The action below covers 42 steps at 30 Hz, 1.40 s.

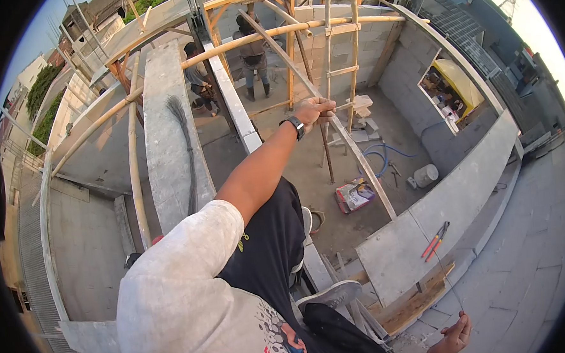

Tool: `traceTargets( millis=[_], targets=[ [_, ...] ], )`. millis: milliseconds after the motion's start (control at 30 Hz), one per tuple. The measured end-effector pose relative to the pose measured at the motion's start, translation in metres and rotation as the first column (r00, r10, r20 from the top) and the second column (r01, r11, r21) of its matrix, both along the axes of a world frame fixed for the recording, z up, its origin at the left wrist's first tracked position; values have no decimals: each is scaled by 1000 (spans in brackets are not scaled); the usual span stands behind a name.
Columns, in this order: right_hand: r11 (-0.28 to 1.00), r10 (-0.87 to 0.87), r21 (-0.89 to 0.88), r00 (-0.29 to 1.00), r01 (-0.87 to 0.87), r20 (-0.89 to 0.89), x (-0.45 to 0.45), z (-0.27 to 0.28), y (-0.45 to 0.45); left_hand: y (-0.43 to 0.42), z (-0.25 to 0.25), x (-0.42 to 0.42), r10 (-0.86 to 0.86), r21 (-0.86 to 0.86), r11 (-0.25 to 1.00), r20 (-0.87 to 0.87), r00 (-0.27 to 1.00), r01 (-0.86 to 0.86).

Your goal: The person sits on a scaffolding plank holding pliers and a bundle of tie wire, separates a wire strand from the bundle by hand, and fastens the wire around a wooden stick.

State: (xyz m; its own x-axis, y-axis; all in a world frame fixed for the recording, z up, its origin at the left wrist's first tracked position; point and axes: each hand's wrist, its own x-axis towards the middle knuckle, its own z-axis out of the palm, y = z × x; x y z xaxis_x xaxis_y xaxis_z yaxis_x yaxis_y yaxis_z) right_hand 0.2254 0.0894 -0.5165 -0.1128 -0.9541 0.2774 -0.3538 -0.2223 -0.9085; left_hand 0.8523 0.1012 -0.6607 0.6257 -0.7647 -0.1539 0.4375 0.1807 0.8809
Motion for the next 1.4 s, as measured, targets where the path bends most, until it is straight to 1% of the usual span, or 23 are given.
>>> traceTargets(
  millis=[167,233,267,300,400,533,567,600,633,700,767,833,900,967,1000,1033,1067,1200,1267,1300,1333,1367,1400],
  targets=[
    [950,312,175,750,-260,-584,-38,-46,-16,-7,3,-1,31,-173,984,-82,996,-45],
    [598,720,695,648,-399,-248,-14,-16,8,-13,-5,5,194,-180,960,-135,972,-216],
    [513,757,690,648,-510,-84,-17,-11,14,-9,-2,3,238,-183,948,-134,962,-260],
    [515,755,689,651,-510,-82,-19,-9,14,-7,-2,6,234,-184,949,-132,963,-256],
    [696,644,88,673,-713,364,-28,-5,10,-4,-8,5,143,47,989,9,990,-144],
    [903,310,81,770,-422,558,-42,-12,-12,-3,-2,-2,-69,148,987,79,994,57],
    [966,151,183,974,-182,172,-35,-16,-14,-4,-2,-1,-79,143,987,82,993,67],
    [980,-40,181,967,87,-251,-32,-20,-14,-3,-1,0,-68,83,995,86,994,61],
    [979,-50,181,967,97,-249,-36,-26,-14,-3,-1,0,-58,25,998,89,994,56],
    [932,337,328,702,-154,-627,-40,-29,-11,-8,1,2,2,-59,998,68,998,2],
    [829,485,548,634,-113,-603,-38,-16,1,-8,7,0,211,-218,954,0,977,-206],
    [485,790,654,611,-581,-42,-39,3,15,-5,-2,5,238,-135,962,-14,971,-238],
    [574,719,439,682,-691,135,-55,0,12,-3,-5,7,277,-56,959,-21,961,-278],
    [895,269,101,706,-435,655,-44,8,6,1,-4,1,4,67,998,85,996,-10],
    [902,257,103,712,-420,654,-46,2,1,-1,-1,-1,-68,60,996,120,990,61],
    [976,99,162,959,-146,267,-50,-11,-8,-2,1,-3,-85,58,995,119,989,78],
    [986,-120,98,979,137,-164,-57,-23,-15,-3,3,-3,-106,38,994,115,988,102],
    [899,328,437,713,-33,-619,-81,-31,-10,-10,1,-1,-54,-21,998,93,994,56],
    [554,671,782,710,-285,-217,-77,-8,7,-6,1,-1,84,-63,995,53,995,-80],
    [551,680,781,701,-293,-216,-88,-8,14,-5,2,0,97,-63,994,54,994,-93],
    [635,627,480,767,-606,138,-105,-11,21,-3,2,0,73,17,997,90,993,-75],
    [697,602,65,633,-714,486,-113,-11,19,2,2,1,50,101,993,120,992,-62],
    [685,611,69,623,-726,489,-111,-10,11,7,2,1,66,106,991,120,991,-79]
  ],
)
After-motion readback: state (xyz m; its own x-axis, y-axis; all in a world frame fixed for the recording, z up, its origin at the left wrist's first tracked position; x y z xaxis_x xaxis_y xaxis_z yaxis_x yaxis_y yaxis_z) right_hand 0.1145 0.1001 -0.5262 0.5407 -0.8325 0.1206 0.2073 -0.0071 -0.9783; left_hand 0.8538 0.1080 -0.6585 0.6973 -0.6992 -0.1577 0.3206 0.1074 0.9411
